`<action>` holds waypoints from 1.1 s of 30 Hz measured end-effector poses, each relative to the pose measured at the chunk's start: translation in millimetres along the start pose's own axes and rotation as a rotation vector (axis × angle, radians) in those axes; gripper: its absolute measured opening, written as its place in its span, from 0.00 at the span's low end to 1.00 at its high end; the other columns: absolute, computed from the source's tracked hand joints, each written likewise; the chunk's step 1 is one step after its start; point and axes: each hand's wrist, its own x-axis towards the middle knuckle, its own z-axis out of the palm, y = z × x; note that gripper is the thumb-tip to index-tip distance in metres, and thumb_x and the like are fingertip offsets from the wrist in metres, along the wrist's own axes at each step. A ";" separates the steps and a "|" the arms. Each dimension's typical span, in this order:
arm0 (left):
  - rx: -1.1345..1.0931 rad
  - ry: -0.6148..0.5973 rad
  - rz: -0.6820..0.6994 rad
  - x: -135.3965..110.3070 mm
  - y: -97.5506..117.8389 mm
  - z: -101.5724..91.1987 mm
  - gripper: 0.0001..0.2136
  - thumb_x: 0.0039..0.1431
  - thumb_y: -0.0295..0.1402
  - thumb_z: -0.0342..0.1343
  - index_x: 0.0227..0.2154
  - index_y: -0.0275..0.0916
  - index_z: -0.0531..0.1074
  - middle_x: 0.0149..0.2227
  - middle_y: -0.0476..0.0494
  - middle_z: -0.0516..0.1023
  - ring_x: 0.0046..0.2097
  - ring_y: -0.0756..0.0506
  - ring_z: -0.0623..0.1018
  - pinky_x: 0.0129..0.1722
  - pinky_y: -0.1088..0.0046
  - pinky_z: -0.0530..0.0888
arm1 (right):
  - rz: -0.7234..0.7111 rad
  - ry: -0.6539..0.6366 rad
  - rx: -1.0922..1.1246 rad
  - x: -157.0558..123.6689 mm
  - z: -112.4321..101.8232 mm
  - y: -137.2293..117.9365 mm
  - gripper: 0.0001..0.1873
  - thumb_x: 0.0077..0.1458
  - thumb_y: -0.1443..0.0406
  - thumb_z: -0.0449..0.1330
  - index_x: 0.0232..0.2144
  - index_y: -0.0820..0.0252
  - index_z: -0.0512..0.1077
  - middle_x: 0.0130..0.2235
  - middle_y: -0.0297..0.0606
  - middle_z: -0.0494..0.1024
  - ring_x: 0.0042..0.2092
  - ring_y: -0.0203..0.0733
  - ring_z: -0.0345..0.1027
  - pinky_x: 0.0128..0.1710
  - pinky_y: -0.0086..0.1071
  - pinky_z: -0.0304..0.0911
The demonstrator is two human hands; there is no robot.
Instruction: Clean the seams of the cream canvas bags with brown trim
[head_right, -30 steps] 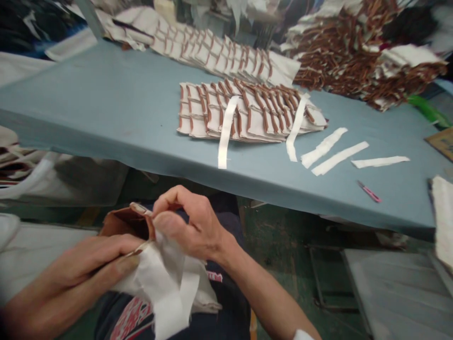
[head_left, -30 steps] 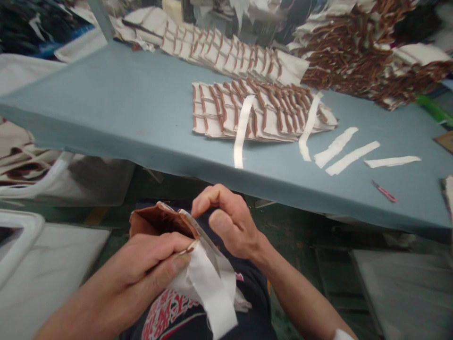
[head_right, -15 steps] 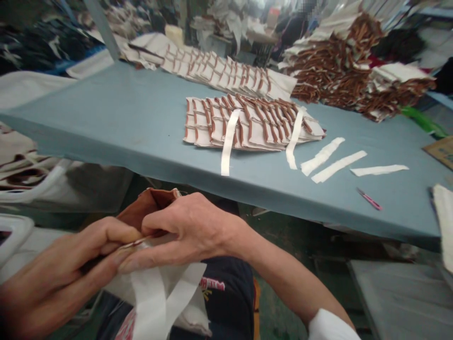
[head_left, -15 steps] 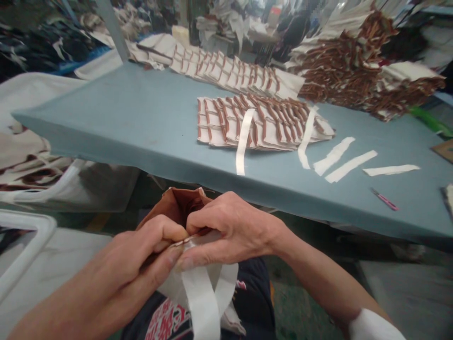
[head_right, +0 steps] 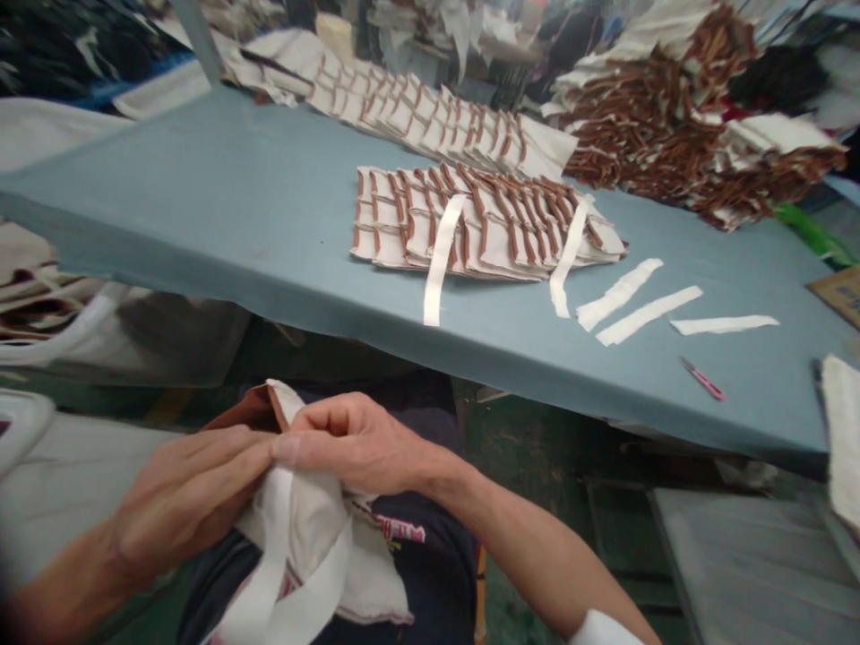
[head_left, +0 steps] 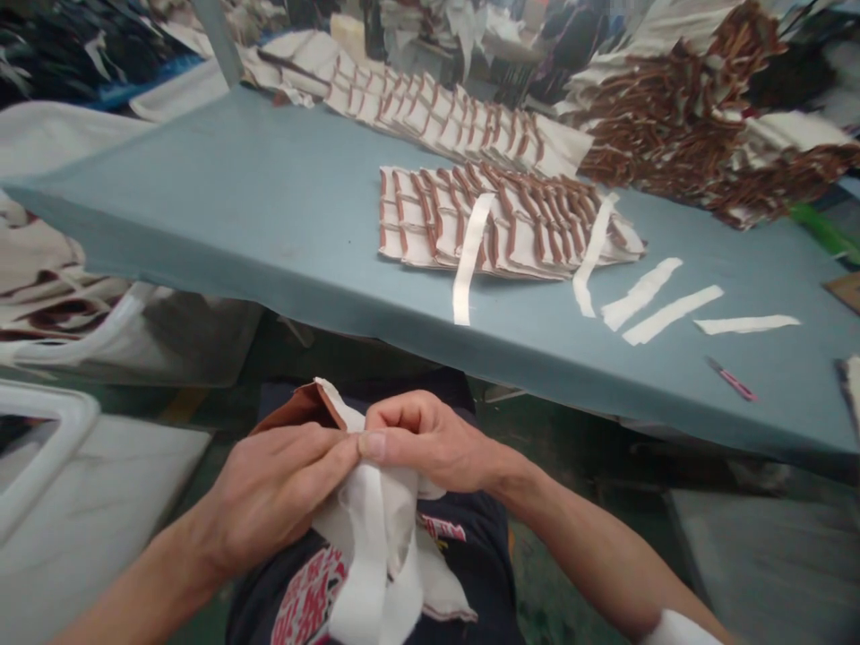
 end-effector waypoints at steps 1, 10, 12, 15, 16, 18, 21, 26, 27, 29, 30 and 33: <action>-0.013 0.014 -0.003 -2.9 0.3 0.1 0.15 0.77 0.22 0.47 0.55 0.42 0.75 0.34 0.49 0.86 0.30 0.47 0.82 0.32 0.72 0.76 | -0.023 -0.002 -0.042 -1.9 -1.3 -1.3 0.32 0.59 0.41 0.72 0.27 0.57 0.66 0.25 0.23 0.61 0.26 0.29 0.48 0.24 0.26 0.48; -0.463 -0.122 -0.439 18.2 20.8 -27.4 0.20 0.83 0.34 0.38 0.39 0.45 0.74 0.31 0.53 0.79 0.31 0.49 0.80 0.32 0.75 0.74 | -0.674 0.059 -1.073 -28.1 -10.9 -24.4 0.12 0.72 0.69 0.56 0.33 0.59 0.72 0.28 0.29 0.75 0.29 0.32 0.64 0.32 0.29 0.57; -0.448 -0.200 -0.324 27.0 16.3 -27.6 0.16 0.83 0.32 0.45 0.35 0.44 0.71 0.27 0.57 0.74 0.26 0.51 0.74 0.27 0.76 0.69 | -0.716 0.086 -1.167 -30.3 -10.7 -23.5 0.12 0.73 0.69 0.56 0.34 0.59 0.73 0.28 0.31 0.77 0.29 0.33 0.68 0.32 0.30 0.57; -0.203 -0.177 -0.139 27.9 10.7 -23.6 0.16 0.83 0.32 0.47 0.34 0.44 0.70 0.26 0.55 0.74 0.24 0.49 0.73 0.24 0.71 0.65 | -0.703 0.098 -1.255 -31.2 -11.2 -18.5 0.11 0.71 0.71 0.56 0.35 0.58 0.73 0.29 0.31 0.80 0.29 0.34 0.70 0.32 0.31 0.59; -0.139 -0.166 -0.112 25.6 10.1 -23.1 0.17 0.83 0.32 0.46 0.33 0.44 0.69 0.25 0.55 0.74 0.24 0.49 0.73 0.23 0.69 0.64 | -0.694 0.098 -1.272 -31.1 -11.4 -16.5 0.11 0.71 0.71 0.55 0.35 0.58 0.74 0.30 0.32 0.80 0.30 0.35 0.71 0.32 0.31 0.59; -0.132 -0.186 -0.124 20.0 10.2 -25.6 0.17 0.82 0.31 0.47 0.32 0.44 0.70 0.24 0.54 0.75 0.23 0.49 0.74 0.23 0.70 0.66 | -0.693 0.105 -1.300 -30.5 -11.2 -13.2 0.11 0.71 0.71 0.54 0.36 0.58 0.74 0.30 0.32 0.81 0.30 0.35 0.72 0.32 0.32 0.60; -0.303 -0.266 -0.259 15.5 10.3 -37.0 0.09 0.79 0.31 0.52 0.44 0.46 0.77 0.35 0.55 0.86 0.32 0.50 0.84 0.33 0.78 0.76 | -0.710 0.126 -1.328 -29.6 -9.7 -11.1 0.12 0.72 0.70 0.54 0.36 0.57 0.74 0.29 0.32 0.81 0.29 0.36 0.71 0.33 0.32 0.60; -0.451 -0.372 -0.323 31.8 7.7 -46.0 0.11 0.80 0.33 0.50 0.42 0.48 0.78 0.35 0.60 0.85 0.33 0.53 0.82 0.35 0.82 0.73 | -0.717 0.103 -1.383 -28.8 -5.5 -11.8 0.16 0.76 0.67 0.53 0.34 0.57 0.74 0.29 0.32 0.80 0.30 0.38 0.69 0.33 0.35 0.61; -0.464 -0.378 -0.318 37.4 8.0 -44.4 0.14 0.80 0.33 0.50 0.36 0.46 0.76 0.30 0.60 0.81 0.29 0.53 0.79 0.32 0.81 0.71 | -0.722 0.103 -1.392 -29.3 -4.5 -12.0 0.17 0.77 0.66 0.52 0.34 0.57 0.73 0.29 0.33 0.79 0.30 0.39 0.69 0.33 0.35 0.61; -0.466 -0.381 -0.312 47.2 10.7 -39.5 0.18 0.80 0.34 0.51 0.28 0.43 0.69 0.24 0.59 0.74 0.24 0.54 0.72 0.27 0.79 0.66 | -0.733 0.116 -1.396 -31.6 -2.6 -12.7 0.18 0.78 0.65 0.52 0.33 0.58 0.73 0.29 0.33 0.79 0.30 0.39 0.67 0.33 0.35 0.60; -0.461 -0.379 -0.308 50.3 13.4 -37.0 0.20 0.79 0.34 0.51 0.26 0.42 0.66 0.23 0.59 0.72 0.23 0.54 0.70 0.25 0.78 0.64 | -0.735 0.122 -1.393 -33.6 -1.9 -13.1 0.19 0.79 0.65 0.51 0.33 0.58 0.73 0.29 0.33 0.78 0.30 0.38 0.67 0.32 0.35 0.60; -0.447 -0.392 -0.297 47.4 27.0 -29.5 0.20 0.78 0.33 0.51 0.24 0.43 0.65 0.22 0.59 0.71 0.22 0.54 0.69 0.24 0.76 0.63 | -0.737 0.111 -1.354 -40.7 -2.8 -13.7 0.19 0.79 0.62 0.52 0.34 0.57 0.73 0.28 0.31 0.79 0.29 0.38 0.65 0.32 0.36 0.58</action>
